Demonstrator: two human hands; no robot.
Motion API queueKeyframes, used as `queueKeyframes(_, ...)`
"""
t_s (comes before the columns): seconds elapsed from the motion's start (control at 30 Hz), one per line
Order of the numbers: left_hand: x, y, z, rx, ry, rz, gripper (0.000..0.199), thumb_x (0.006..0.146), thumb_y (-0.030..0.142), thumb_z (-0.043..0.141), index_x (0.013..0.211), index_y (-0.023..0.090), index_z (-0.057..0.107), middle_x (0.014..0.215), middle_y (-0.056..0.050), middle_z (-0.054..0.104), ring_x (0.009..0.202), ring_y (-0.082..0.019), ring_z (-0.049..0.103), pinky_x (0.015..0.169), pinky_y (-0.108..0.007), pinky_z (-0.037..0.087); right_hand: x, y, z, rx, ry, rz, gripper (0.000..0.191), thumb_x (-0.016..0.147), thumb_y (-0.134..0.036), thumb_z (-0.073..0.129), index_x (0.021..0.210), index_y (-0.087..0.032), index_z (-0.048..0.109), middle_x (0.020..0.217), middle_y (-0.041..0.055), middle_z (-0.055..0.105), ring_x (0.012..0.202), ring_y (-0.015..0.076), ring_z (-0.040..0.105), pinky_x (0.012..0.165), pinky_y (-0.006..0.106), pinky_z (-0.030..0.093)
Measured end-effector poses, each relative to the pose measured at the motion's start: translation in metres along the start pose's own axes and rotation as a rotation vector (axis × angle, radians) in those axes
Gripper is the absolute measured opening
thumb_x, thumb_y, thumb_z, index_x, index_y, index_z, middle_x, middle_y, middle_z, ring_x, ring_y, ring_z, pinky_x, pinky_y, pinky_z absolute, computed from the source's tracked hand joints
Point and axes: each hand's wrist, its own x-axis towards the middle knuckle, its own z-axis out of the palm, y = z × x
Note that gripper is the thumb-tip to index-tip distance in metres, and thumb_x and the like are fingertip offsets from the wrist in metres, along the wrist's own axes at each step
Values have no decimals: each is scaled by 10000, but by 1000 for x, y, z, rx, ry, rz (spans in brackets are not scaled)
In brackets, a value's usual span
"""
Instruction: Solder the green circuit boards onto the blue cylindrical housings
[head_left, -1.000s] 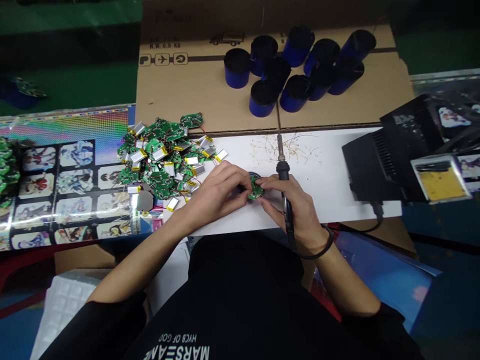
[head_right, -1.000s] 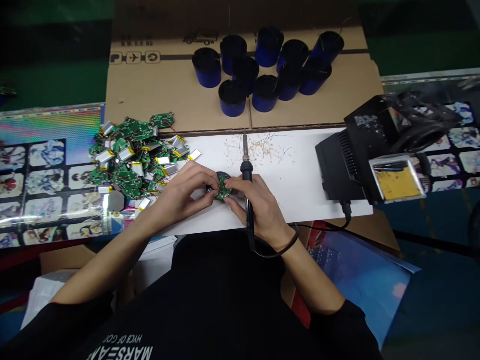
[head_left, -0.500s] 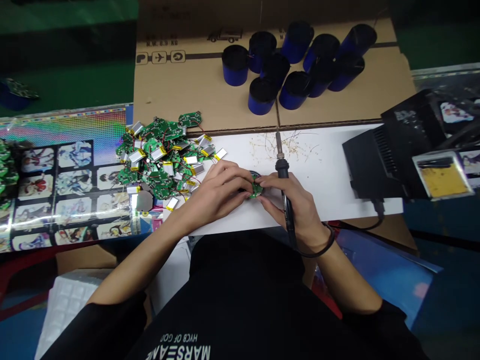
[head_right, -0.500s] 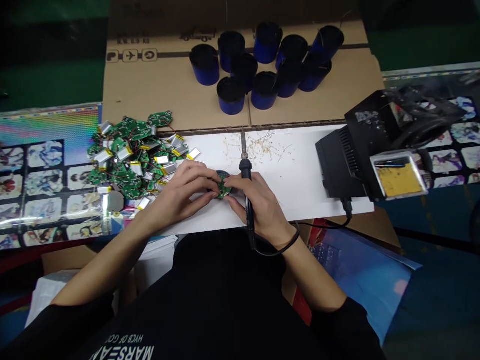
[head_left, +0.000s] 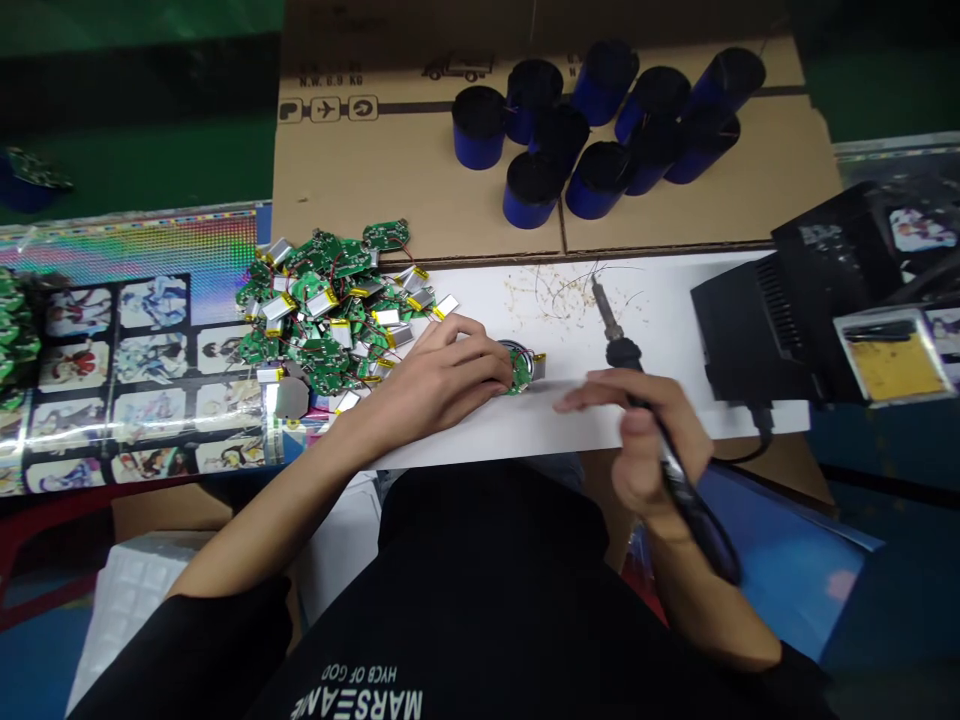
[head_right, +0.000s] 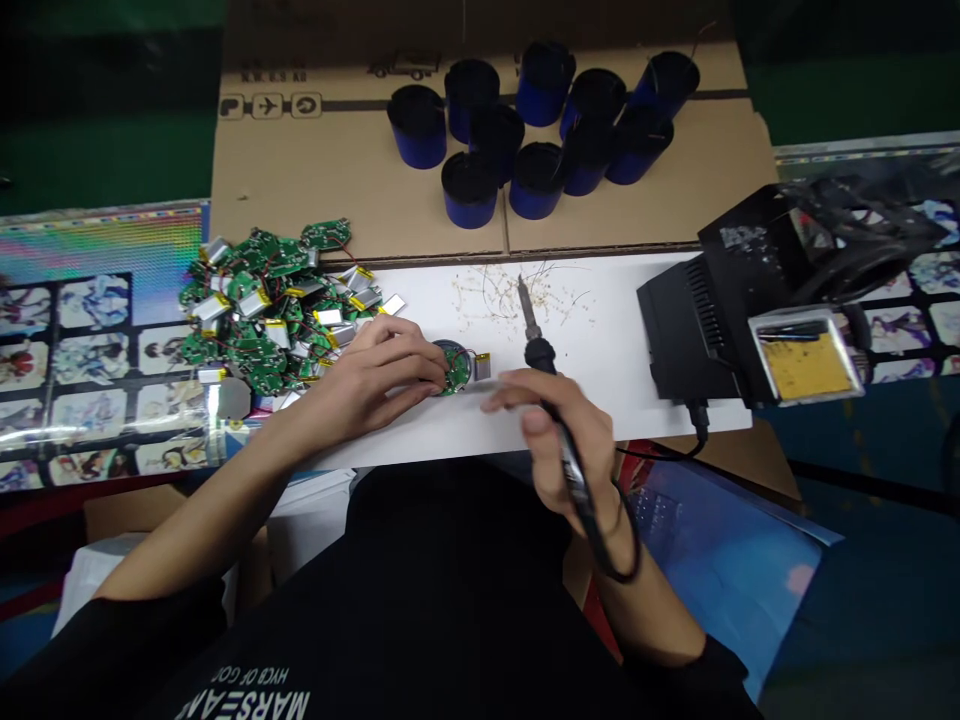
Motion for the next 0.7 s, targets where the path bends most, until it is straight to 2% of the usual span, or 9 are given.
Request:
queueKeyframes(0.07,0,0,0,-3,2,-6,132,1098,257,598,1141,229,719,1211,-62,775,1168,-257,565,1073,-438,477,-5,-7,-8,102,125,76,397,1052,-589,567,1349,-335,637,725,-9,692,600,217,670,575,395,558)
queueKeyframes(0.1,0,0,1,-2,3,-9,132,1098,258,597,1138,230,719,1211,-62,775,1168,-258,567,1073,-438,478,-7,-10,-12,140,169,103,430,1012,-614,622,1350,-349,629,730,-14,666,563,204,630,514,370,514)
queueKeyframes(0.17,0,1,1,6,10,-9,129,1099,258,595,1125,230,718,1205,-61,776,1166,-260,568,1070,-435,481,-12,-13,-21,172,190,129,371,960,-552,715,1263,-343,672,831,11,681,593,191,635,465,339,485)
queueKeyframes(0.27,0,1,0,19,18,7,123,1100,256,594,1119,222,710,1203,-60,775,1165,-259,563,1067,-427,484,-22,-12,-31,161,61,83,229,949,-366,719,1159,-275,737,881,50,727,643,197,690,456,322,532)
queueKeyframes(0.37,1,2,0,19,20,6,125,1100,261,594,1115,215,710,1200,-66,777,1159,-257,562,1062,-427,487,-32,-6,-35,74,-10,-36,271,911,-218,720,1177,-240,761,802,45,753,612,200,723,466,323,584)
queueKeyframes(0.5,2,4,0,13,12,-21,145,1103,271,584,1105,220,720,1195,-68,782,1153,-259,570,1055,-436,491,-38,0,-31,-88,11,-97,243,895,-225,738,1132,-251,783,814,55,803,628,232,774,485,348,633)
queueKeyframes(0.7,2,5,0,10,21,-21,139,1100,263,586,1089,222,719,1180,-65,784,1141,-259,574,1054,-435,490,-34,-1,-28,-159,-26,-108,212,891,-234,739,1098,-259,781,856,64,829,668,244,800,511,351,666)
